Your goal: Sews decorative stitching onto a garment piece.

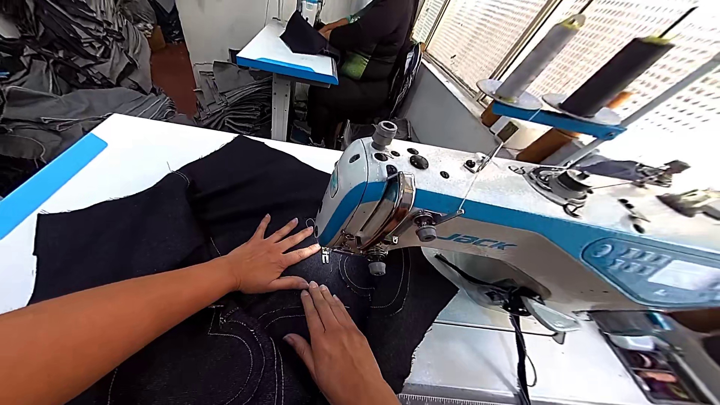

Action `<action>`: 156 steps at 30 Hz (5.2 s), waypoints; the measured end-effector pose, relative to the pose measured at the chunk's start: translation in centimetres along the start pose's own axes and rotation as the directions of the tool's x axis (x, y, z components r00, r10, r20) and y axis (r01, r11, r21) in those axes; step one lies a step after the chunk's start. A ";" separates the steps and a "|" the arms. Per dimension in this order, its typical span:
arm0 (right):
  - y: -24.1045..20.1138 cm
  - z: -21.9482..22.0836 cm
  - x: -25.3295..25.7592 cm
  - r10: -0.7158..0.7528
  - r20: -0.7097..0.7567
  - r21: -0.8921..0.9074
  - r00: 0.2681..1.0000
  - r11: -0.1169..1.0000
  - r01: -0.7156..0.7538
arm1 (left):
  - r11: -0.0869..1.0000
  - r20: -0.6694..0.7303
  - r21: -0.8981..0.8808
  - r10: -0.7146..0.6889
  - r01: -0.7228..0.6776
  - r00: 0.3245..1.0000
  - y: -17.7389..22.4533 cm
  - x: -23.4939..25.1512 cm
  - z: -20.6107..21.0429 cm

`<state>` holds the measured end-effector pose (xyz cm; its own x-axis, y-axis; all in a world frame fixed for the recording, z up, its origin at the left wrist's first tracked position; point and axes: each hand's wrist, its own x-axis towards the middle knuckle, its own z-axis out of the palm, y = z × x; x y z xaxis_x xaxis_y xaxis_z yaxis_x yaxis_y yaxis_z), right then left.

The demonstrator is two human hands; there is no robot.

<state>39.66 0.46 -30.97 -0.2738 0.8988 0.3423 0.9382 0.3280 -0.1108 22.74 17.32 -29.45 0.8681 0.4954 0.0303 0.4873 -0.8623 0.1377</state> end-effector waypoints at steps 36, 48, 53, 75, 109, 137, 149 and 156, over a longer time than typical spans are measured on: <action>0.0 -0.6 2.1 0.070 0.303 0.030 0.950 0.996 -0.083 | 0.985 -0.032 -0.012 0.174 -0.174 0.984 -2.3 3.4 -0.2; 12.7 -0.3 4.2 -0.609 0.074 0.109 0.790 0.792 0.600 | 0.889 -0.041 -0.029 -0.458 0.457 0.888 3.8 1.8 0.4; 15.2 -2.9 5.8 -0.684 0.045 0.079 0.728 0.729 0.680 | 0.856 0.013 -0.049 -0.515 0.515 0.857 5.2 0.8 -0.2; 5.9 -0.1 -0.1 -0.285 0.031 0.157 0.958 0.948 0.277 | 0.977 -0.011 0.008 0.211 -0.211 0.977 1.4 -2.1 1.1; 10.1 0.0 -0.5 -0.138 -0.059 0.109 0.989 0.984 0.144 | 0.997 -0.148 0.012 -0.078 0.081 0.986 6.9 -2.2 2.7; 10.6 0.0 1.2 -0.048 -0.015 0.133 0.999 0.990 0.050 | 0.977 -0.204 0.045 -0.194 0.208 0.959 7.9 -0.3 2.9; 10.5 -2.8 0.7 -0.229 0.223 0.089 0.947 0.973 0.214 | 0.952 -0.122 0.080 0.304 -0.296 0.945 -2.0 -0.8 0.5; 11.8 -2.6 0.8 -0.411 0.123 0.024 0.903 0.911 0.411 | 0.935 -0.134 -0.143 -0.343 0.324 0.930 6.5 0.5 1.0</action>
<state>51.09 4.28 -29.58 -0.6590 0.7129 0.2397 0.7372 0.6754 0.0178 26.47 11.84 -29.56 0.6276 0.7702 0.1139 0.7235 -0.6310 0.2800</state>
